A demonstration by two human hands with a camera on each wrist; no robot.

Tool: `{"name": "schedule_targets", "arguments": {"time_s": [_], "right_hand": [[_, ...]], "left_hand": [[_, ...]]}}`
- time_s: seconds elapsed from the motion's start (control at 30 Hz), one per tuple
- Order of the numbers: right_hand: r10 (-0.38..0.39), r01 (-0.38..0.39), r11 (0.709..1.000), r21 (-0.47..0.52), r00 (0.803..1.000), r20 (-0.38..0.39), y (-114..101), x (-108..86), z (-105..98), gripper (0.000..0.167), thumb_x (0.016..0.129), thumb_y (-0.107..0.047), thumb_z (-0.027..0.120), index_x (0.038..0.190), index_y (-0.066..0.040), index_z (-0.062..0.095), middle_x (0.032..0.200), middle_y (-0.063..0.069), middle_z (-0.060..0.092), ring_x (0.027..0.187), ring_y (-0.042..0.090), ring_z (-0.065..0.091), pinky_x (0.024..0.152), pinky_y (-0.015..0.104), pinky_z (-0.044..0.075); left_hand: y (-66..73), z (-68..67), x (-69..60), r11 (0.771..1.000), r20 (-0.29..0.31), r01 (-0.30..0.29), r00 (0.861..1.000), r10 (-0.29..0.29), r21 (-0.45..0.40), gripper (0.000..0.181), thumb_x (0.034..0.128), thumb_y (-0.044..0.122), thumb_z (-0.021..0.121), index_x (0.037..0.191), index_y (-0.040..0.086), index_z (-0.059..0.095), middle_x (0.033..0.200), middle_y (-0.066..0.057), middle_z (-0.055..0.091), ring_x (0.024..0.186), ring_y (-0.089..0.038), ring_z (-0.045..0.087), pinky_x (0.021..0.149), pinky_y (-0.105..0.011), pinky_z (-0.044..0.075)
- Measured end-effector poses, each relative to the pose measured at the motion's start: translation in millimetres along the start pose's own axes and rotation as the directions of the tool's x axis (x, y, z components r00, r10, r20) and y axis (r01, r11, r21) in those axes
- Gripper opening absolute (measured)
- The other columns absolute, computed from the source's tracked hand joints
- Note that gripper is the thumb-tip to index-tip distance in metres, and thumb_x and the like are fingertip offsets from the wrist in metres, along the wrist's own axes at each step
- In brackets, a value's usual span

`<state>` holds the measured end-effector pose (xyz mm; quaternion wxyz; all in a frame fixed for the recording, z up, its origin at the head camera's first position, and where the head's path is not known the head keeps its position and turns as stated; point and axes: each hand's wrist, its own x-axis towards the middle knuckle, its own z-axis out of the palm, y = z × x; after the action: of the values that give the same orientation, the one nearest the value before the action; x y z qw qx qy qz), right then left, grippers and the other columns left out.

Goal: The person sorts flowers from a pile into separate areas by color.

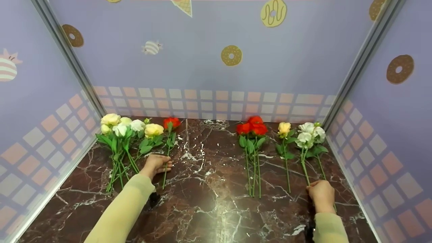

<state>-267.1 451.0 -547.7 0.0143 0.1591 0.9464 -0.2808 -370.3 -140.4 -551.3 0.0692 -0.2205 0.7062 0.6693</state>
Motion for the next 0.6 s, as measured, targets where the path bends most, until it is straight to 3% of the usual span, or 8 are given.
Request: {"name": "schedule_targets", "arguments": {"time_s": [0.1, 0.3, 0.6], "right_hand": [[0.003, -0.003, 1.0, -0.007, 1.0, 0.003, 0.3, 0.3, 0.8, 0.031, 0.094, -0.016, 0.069, 0.106, 0.013, 0.071, 0.109, 0.035, 0.069, 0.096, 0.054, 0.062, 0.085, 0.062, 0.054], [-0.006, 0.006, 1.0, -0.01, 1.0, 0.009, 1.3, 1.4, 0.9, 0.029, 0.095, -0.016, 0.068, 0.102, 0.012, 0.072, 0.104, 0.034, 0.069, 0.09, 0.049, 0.064, 0.084, 0.062, 0.054], [0.007, -0.007, 1.0, -0.015, 0.999, 0.045, 1.5, 2.6, -2.1, 0.029, 0.095, -0.021, 0.07, 0.097, 0.008, 0.075, 0.101, 0.031, 0.071, 0.088, 0.047, 0.064, 0.082, 0.061, 0.054]], "left_hand": [[0.3, -0.1, -0.5, 1.0, 0.011, 0.007, 1.0, -0.007, -0.018, 0.029, 0.1028, 0.005, 0.061, 0.127, -0.012, 0.064, 0.098, -0.02, 0.075, 0.073, -0.018, 0.073, 0.069, -0.031, 0.066], [1.6, 0.2, -0.4, 0.997, 0.032, 0.029, 0.999, -0.027, -0.07, 0.033, 0.1018, 0.004, 0.062, 0.132, -0.011, 0.061, 0.088, -0.013, 0.073, 0.071, -0.018, 0.073, 0.069, -0.031, 0.066], [2.5, 0.2, -1.1, 0.994, 0.067, 0.055, 0.997, -0.049, -0.091, 0.036, 0.1025, 0.004, 0.061, 0.136, -0.008, 0.06, 0.09, -0.012, 0.073, 0.075, -0.018, 0.074, 0.075, -0.034, 0.066]]}}
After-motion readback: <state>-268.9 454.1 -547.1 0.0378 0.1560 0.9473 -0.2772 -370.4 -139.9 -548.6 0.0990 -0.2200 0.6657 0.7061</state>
